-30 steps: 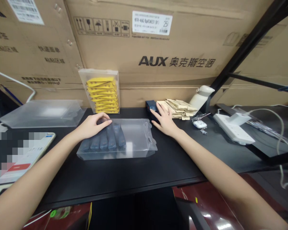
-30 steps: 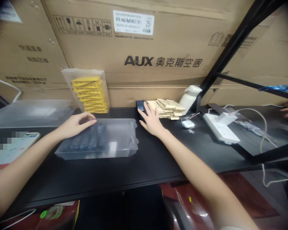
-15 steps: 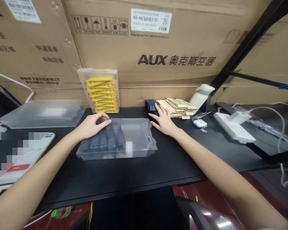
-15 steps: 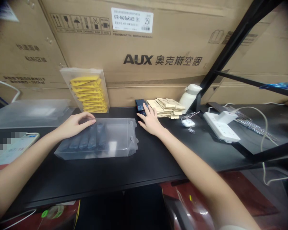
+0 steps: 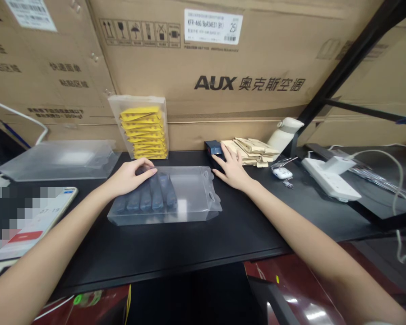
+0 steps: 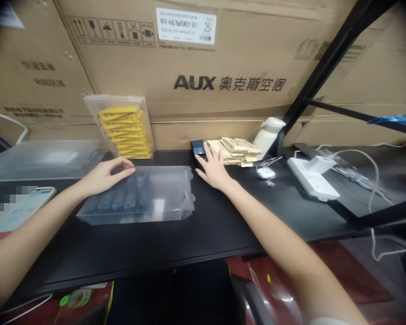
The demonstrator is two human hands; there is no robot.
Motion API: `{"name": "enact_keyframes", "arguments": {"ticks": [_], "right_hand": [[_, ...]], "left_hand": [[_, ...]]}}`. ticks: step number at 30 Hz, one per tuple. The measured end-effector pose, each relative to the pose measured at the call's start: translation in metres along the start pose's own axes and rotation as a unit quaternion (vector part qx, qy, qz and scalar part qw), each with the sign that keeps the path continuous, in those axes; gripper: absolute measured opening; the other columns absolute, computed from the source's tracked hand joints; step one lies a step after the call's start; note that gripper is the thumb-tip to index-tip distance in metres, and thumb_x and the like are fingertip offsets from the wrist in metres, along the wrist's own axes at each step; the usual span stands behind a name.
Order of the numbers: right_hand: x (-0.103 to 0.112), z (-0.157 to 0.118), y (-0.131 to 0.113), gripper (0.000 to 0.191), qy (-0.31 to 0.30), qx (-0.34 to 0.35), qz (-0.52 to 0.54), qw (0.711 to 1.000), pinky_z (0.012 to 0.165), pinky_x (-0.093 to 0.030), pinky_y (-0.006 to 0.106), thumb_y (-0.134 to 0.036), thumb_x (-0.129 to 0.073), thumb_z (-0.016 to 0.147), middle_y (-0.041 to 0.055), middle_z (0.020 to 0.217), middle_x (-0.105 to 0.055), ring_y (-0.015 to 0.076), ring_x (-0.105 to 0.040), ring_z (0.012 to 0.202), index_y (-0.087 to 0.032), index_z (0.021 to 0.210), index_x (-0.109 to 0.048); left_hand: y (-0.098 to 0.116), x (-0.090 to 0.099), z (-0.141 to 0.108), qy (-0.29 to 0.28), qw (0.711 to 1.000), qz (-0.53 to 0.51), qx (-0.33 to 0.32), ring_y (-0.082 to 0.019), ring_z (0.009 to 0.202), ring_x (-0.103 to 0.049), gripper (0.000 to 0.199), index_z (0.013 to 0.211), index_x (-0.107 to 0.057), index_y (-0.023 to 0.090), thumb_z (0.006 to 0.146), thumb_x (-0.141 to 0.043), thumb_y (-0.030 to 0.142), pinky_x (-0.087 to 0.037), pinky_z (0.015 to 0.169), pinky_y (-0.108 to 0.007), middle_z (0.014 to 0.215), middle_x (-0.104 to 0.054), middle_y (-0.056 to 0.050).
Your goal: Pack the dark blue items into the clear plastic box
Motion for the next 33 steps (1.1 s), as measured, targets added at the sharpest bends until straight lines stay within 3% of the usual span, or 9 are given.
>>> {"name": "enact_keyframes", "arguments": {"ticks": [6, 12, 23, 27, 33], "right_hand": [[0.002, 0.003, -0.005, 0.052, 0.004, 0.009, -0.023, 1.0, 0.115, -0.008, 0.071, -0.039, -0.042, 0.097, 0.0166, 0.162, -0.028, 0.0435, -0.014, 0.15, -0.015, 0.142, -0.052], [0.004, 0.002, -0.001, 0.053, 0.024, -0.001, -0.012, 1.0, 0.117, -0.009, 0.068, -0.041, -0.042, 0.096, 0.0211, 0.158, -0.033, 0.0432, -0.02, 0.148, -0.01, 0.138, -0.053], [0.009, 0.0, 0.011, 0.071, 0.077, -0.047, 0.019, 0.996, 0.118, -0.008, 0.064, -0.045, -0.035, 0.098, 0.0207, 0.163, -0.021, 0.0393, -0.017, 0.15, -0.009, 0.157, -0.019], [0.02, -0.002, 0.008, 0.071, 0.157, -0.016, 0.056, 0.986, 0.118, -0.014, 0.064, -0.046, -0.038, 0.098, 0.021, 0.162, -0.025, 0.0373, -0.022, 0.15, -0.013, 0.157, -0.018], [0.053, -0.019, 0.009, 0.057, 0.34, -0.025, 0.148, 0.928, 0.113, -0.037, 0.057, -0.043, -0.046, 0.097, 0.019, 0.145, -0.048, 0.032, -0.044, 0.138, -0.018, 0.147, -0.04]], "left_hand": [[0.001, 0.001, 0.0, 0.002, 1.0, 0.004, 0.001, -0.026, 0.1, -0.065, 0.043, 0.095, -0.065, 0.022, 0.084, -0.053, 0.062, -0.048, 0.092, -0.035, 0.101, -0.073, -0.005], [0.002, 0.0, 0.0, -0.001, 1.0, 0.003, 0.001, -0.027, 0.1, -0.065, 0.043, 0.094, -0.064, 0.022, 0.084, -0.053, 0.061, -0.048, 0.092, -0.036, 0.101, -0.073, -0.006], [0.0, 0.0, 0.0, -0.003, 1.0, 0.008, 0.001, -0.027, 0.1, -0.065, 0.043, 0.096, -0.064, 0.022, 0.085, -0.052, 0.061, -0.048, 0.091, -0.035, 0.102, -0.072, -0.006], [-0.001, -0.001, 0.001, -0.006, 1.0, 0.016, -0.002, -0.026, 0.101, -0.064, 0.042, 0.097, -0.064, 0.021, 0.086, -0.051, 0.06, -0.048, 0.092, -0.035, 0.103, -0.072, -0.005], [0.001, -0.001, 0.0, -0.011, 1.0, 0.019, -0.002, -0.025, 0.096, -0.065, 0.041, 0.097, -0.064, 0.021, 0.086, -0.05, 0.059, -0.048, 0.089, -0.034, 0.101, -0.072, -0.005]]}}
Point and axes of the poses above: each hand's wrist, its own z-axis towards the middle knuckle, its own x-axis out of the back of the hand, y = z × x, the point moved 7 cm from there along z, towards the middle knuckle
